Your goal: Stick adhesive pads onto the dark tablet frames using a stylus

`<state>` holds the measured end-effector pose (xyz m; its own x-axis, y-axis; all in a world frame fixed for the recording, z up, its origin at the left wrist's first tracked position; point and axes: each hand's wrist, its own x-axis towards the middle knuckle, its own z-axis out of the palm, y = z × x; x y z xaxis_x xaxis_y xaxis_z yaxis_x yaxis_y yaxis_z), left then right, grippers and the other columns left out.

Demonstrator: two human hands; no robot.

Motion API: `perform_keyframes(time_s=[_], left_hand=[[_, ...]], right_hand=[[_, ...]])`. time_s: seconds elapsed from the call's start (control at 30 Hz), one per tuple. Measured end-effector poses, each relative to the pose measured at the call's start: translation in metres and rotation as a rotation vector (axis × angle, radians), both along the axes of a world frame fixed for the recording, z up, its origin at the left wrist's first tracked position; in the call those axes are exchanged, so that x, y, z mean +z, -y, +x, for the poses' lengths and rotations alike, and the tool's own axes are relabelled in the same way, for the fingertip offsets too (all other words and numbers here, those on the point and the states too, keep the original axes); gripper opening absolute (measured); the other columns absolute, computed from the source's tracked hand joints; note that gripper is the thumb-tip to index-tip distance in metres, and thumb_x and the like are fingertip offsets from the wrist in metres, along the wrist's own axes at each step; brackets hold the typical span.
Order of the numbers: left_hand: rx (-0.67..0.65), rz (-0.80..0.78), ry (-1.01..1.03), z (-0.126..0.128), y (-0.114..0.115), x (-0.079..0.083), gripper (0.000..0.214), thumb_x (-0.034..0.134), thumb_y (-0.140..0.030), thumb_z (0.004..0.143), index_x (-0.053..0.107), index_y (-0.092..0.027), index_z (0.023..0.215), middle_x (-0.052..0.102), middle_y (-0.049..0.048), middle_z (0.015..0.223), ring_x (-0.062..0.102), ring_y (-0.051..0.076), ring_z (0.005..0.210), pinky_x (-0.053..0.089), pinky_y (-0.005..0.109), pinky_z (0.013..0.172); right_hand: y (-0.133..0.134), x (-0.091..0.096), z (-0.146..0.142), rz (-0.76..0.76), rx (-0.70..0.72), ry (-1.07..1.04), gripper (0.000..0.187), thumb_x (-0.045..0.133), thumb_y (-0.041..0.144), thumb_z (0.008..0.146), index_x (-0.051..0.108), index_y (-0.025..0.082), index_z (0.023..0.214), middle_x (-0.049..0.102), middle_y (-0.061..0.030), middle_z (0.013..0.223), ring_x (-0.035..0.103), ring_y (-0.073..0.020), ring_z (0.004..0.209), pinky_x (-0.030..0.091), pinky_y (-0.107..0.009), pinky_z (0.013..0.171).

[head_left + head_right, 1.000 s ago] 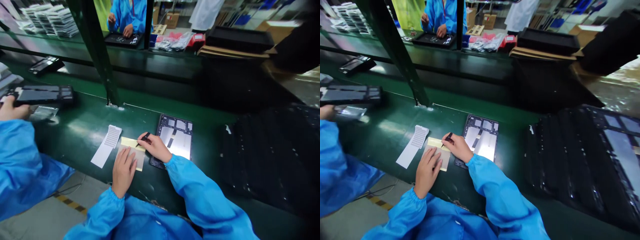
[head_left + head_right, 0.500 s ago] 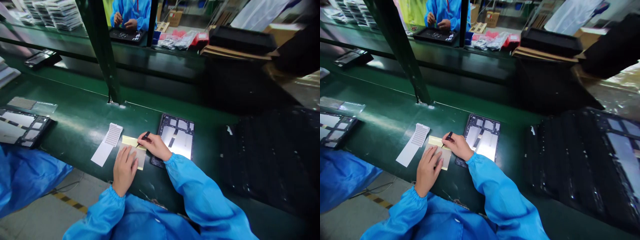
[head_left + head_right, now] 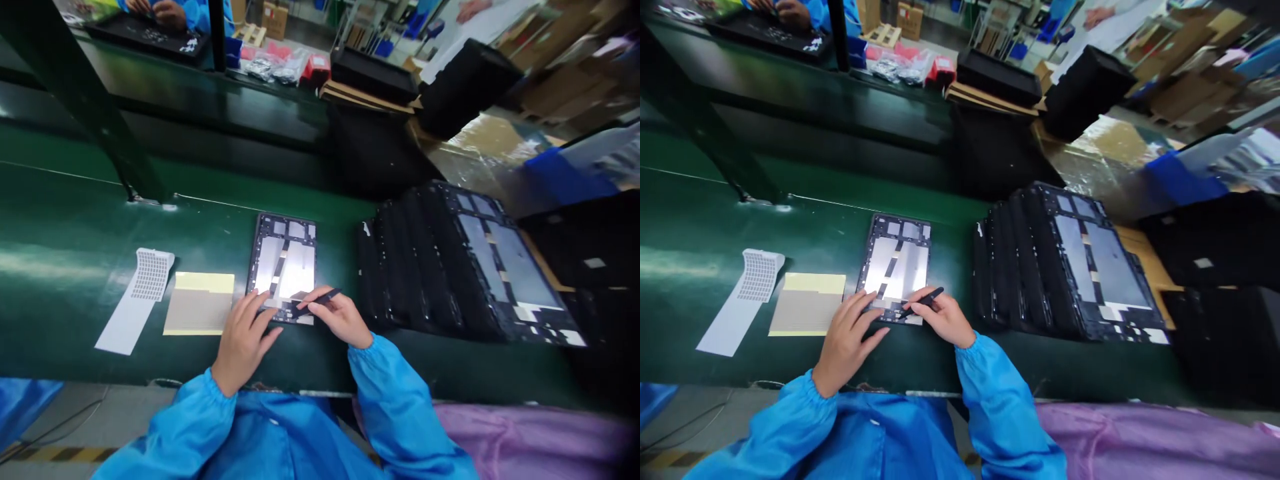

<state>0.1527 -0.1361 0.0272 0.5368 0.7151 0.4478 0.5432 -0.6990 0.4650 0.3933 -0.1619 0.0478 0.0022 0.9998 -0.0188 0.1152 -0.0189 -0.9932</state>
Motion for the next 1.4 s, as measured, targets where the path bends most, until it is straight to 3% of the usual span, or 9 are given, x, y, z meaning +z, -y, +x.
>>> perform_keyframes(time_s=[0.13,0.5,0.87,1.0,1.07,1.17,1.23,1.27,1.4], left_hand=[[-0.058,-0.037,0.044,0.016,-0.004,-0.005,0.017,0.061,-0.019,0.094,0.060,-0.019,0.110,0.065,0.0131,0.128,0.058,0.028,0.128,0.051,0.048,0.108],[-0.053,-0.048,0.058,0.013,-0.006,-0.003,0.017,0.061,-0.018,0.093,0.060,-0.021,0.110,0.068,0.0112,0.123,0.062,0.027,0.124,0.053,0.048,0.106],[-0.076,-0.071,0.075,0.014,0.001,-0.003,0.018,0.061,-0.020,0.094,0.060,-0.021,0.112,0.065,0.0113,0.128,0.058,0.027,0.129,0.051,0.049,0.109],[0.065,0.030,0.036,-0.031,-0.007,0.012,0.029,0.062,-0.018,0.093,0.059,-0.022,0.122,0.064,0.0110,0.131,0.056,0.028,0.131,0.048,0.049,0.111],[0.262,0.071,0.035,-0.070,-0.029,0.018,0.032,0.060,-0.018,0.094,0.059,-0.023,0.125,0.064,0.0115,0.132,0.056,0.028,0.131,0.046,0.051,0.112],[0.488,0.020,0.057,-0.132,-0.081,0.021,0.040,0.057,-0.029,0.096,0.053,-0.025,0.136,0.056,0.0136,0.143,0.049,0.030,0.138,0.041,0.053,0.113],[0.472,-0.119,0.074,-0.161,-0.117,0.020,0.055,0.062,-0.038,0.092,0.046,-0.024,0.143,0.045,0.0149,0.154,0.039,0.031,0.146,0.037,0.054,0.116],[0.445,-0.208,0.088,-0.171,-0.133,0.019,0.061,0.066,-0.041,0.088,0.046,-0.023,0.143,0.048,0.0151,0.152,0.038,0.032,0.146,0.036,0.055,0.117],[0.351,-0.455,0.152,-0.171,-0.155,0.018,0.056,0.066,-0.044,0.085,0.054,-0.018,0.134,0.072,0.0091,0.109,0.066,0.027,0.114,0.049,0.050,0.104]], right_hand=[[0.000,-0.007,-0.005,0.049,0.032,0.025,0.026,0.066,0.047,0.093,0.070,0.021,0.094,0.077,-0.0081,0.090,0.074,-0.0218,0.088,0.061,-0.037,0.084],[0.000,-0.007,-0.001,0.077,0.086,0.052,0.023,0.063,0.043,0.096,0.069,0.020,0.098,0.076,-0.0076,0.092,0.073,-0.0201,0.087,0.060,-0.034,0.081],[0.001,0.010,-0.002,0.268,0.190,0.314,0.015,0.063,0.032,0.097,0.073,0.022,0.102,0.076,-0.0083,0.091,0.072,-0.0214,0.084,0.060,-0.036,0.079],[0.014,0.020,0.008,0.355,-0.047,0.233,0.011,0.064,0.027,0.096,0.072,0.026,0.103,0.077,-0.0078,0.094,0.073,-0.0231,0.088,0.061,-0.039,0.079],[0.016,0.021,0.012,0.361,-0.156,0.191,0.010,0.064,0.026,0.096,0.072,0.027,0.101,0.077,-0.0072,0.091,0.073,-0.0231,0.085,0.062,-0.038,0.074],[0.007,0.016,0.006,0.363,-0.152,0.205,0.007,0.067,0.026,0.093,0.074,0.026,0.097,0.077,-0.0073,0.087,0.074,-0.0237,0.083,0.062,-0.037,0.072],[-0.004,0.014,-0.009,0.383,-0.108,0.205,0.007,0.068,0.026,0.093,0.074,0.025,0.096,0.078,-0.0080,0.087,0.074,-0.0244,0.085,0.063,-0.036,0.072],[-0.009,0.014,-0.019,0.393,-0.083,0.194,0.007,0.068,0.026,0.093,0.074,0.025,0.096,0.078,-0.0085,0.087,0.075,-0.0247,0.085,0.063,-0.036,0.073],[-0.023,0.024,-0.061,0.411,-0.037,0.103,0.007,0.068,0.026,0.092,0.074,0.023,0.094,0.079,-0.0092,0.088,0.076,-0.0243,0.082,0.065,-0.037,0.074]])
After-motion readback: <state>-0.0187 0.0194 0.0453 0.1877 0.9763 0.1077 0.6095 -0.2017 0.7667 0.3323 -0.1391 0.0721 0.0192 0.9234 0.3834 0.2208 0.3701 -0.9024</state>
